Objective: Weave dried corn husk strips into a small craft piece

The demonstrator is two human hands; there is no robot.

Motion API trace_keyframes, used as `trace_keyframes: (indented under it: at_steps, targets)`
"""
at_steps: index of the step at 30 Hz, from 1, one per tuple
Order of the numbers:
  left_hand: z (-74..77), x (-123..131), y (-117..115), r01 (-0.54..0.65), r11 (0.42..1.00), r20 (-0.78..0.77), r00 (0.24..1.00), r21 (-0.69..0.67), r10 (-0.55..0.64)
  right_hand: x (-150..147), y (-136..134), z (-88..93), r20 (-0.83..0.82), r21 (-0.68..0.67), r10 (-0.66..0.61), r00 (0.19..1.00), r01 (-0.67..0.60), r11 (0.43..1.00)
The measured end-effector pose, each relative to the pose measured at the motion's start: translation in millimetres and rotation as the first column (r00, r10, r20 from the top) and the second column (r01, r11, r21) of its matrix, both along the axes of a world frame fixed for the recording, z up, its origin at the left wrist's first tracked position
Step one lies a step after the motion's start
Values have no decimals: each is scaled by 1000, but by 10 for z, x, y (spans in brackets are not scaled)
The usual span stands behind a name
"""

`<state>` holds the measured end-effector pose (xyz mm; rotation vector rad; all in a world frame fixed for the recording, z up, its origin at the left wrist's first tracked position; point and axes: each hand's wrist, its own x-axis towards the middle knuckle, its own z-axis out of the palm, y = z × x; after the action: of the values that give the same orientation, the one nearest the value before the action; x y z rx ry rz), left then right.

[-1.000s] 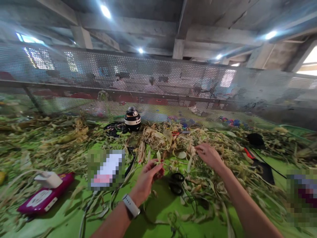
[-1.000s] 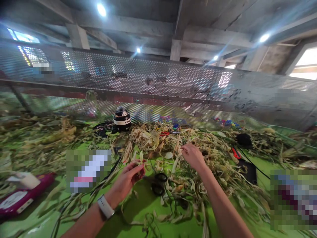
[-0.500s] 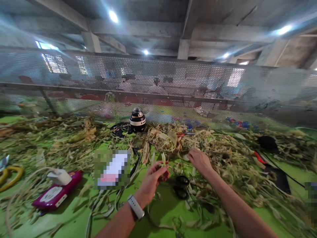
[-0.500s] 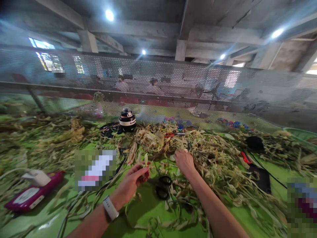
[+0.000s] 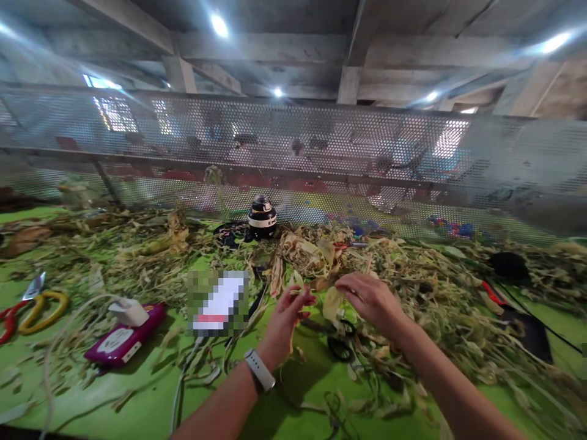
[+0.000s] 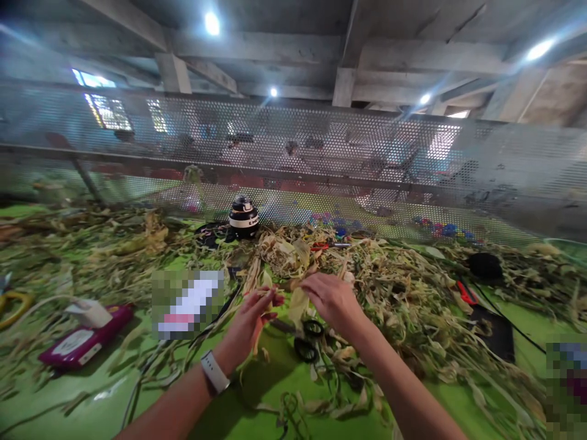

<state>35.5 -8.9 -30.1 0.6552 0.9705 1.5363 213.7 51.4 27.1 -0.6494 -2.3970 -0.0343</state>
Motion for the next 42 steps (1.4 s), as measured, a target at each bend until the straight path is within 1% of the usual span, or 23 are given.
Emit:
trace_keyframes:
  at_steps: [2, 4, 7, 9, 11, 12, 15, 16, 17, 18, 19, 21, 23, 26, 27, 28, 30, 31, 33, 35, 37, 39, 42]
  targets:
    - [14, 24, -19, 33, 999, -26, 999, 13, -33, -53, -32, -18, 12, -29, 33, 999, -33, 999]
    - [20, 57, -31, 76, 996, -32, 997, 37, -75, -89, -59, -29, 1, -63, 35, 999, -35, 997]
    - [21, 93, -36, 153, 986, -12, 988, 70, -152, -121, -86, -39, -87, -177, -12, 996, -3, 984]
    - [22, 98, -38, 179, 982, -10, 984, 63, -179, -137, -88, -52, -183, -283, -76, 980, 22, 959]
    - [21, 90, -41, 190, 980, -12, 982, 59, -190, -154, -77, -74, -268, -416, -162, 950, 37, 909]
    - [19, 83, -43, 201, 978, -13, 980, 63, -201, -163, -66, -87, -307, -491, -204, 930, 28, 871]
    - [11, 68, -49, 250, 965, -12, 968, 77, -250, -181, -25, -110, -416, -695, -324, 850, -66, 716]
    - [10, 67, -52, 265, 961, -11, 964, 78, -265, -183, -10, -111, -447, -734, -362, 818, -103, 672]
    - [10, 68, -55, 277, 958, -11, 961, 78, -277, -182, 5, -109, -473, -757, -397, 787, -133, 639]
    - [13, 70, -58, 286, 955, -12, 958, 79, -286, -180, 20, -106, -494, -769, -427, 757, -151, 622]
    - [18, 72, -61, 287, 954, -12, 958, 83, -287, -176, 32, -104, -512, -769, -446, 735, -160, 619]
    - [31, 74, -64, 267, 960, -18, 964, 82, -266, -172, 44, -111, -530, -748, -438, 726, -157, 644]
    - [39, 72, -61, 213, 975, -28, 977, 66, -212, -182, 31, -141, -500, -739, -385, 776, -151, 656]
    - [32, 68, -45, 155, 986, -18, 988, 62, -154, -224, -38, -213, -391, -765, -293, 873, -131, 630]
    - [27, 68, -38, 152, 985, 2, 988, 75, -153, -241, -66, -237, -355, -758, -254, 900, -117, 642]
    - [24, 69, -32, 157, 984, 25, 987, 90, -159, -256, -93, -258, -328, -733, -232, 916, -91, 674]
    - [25, 70, -25, 147, 987, 12, 989, 69, -148, -274, -134, -283, -303, -707, -200, 932, -79, 703]
    - [30, 71, -23, 146, 987, 2, 989, 62, -147, -277, -147, -289, -301, -702, -198, 933, -76, 708]
    - [43, 69, -22, 152, 986, 5, 988, 64, -152, -273, -161, -295, -280, -708, -205, 938, -58, 704]
    - [52, 67, -19, 143, 986, 57, 987, 79, -148, -260, -163, -309, -218, -711, -212, 953, -7, 703]
    - [48, 64, -11, 107, 992, 96, 989, 74, -114, -247, -160, -333, -159, -723, -187, 969, 15, 691]
    - [31, 60, -1, 76, 995, 85, 993, 63, -81, -235, -152, -360, -156, -740, -145, 977, -19, 672]
    - [4, 49, 8, 80, 994, 34, 996, 79, -83, -213, -137, -380, -185, -763, -108, 977, -73, 642]
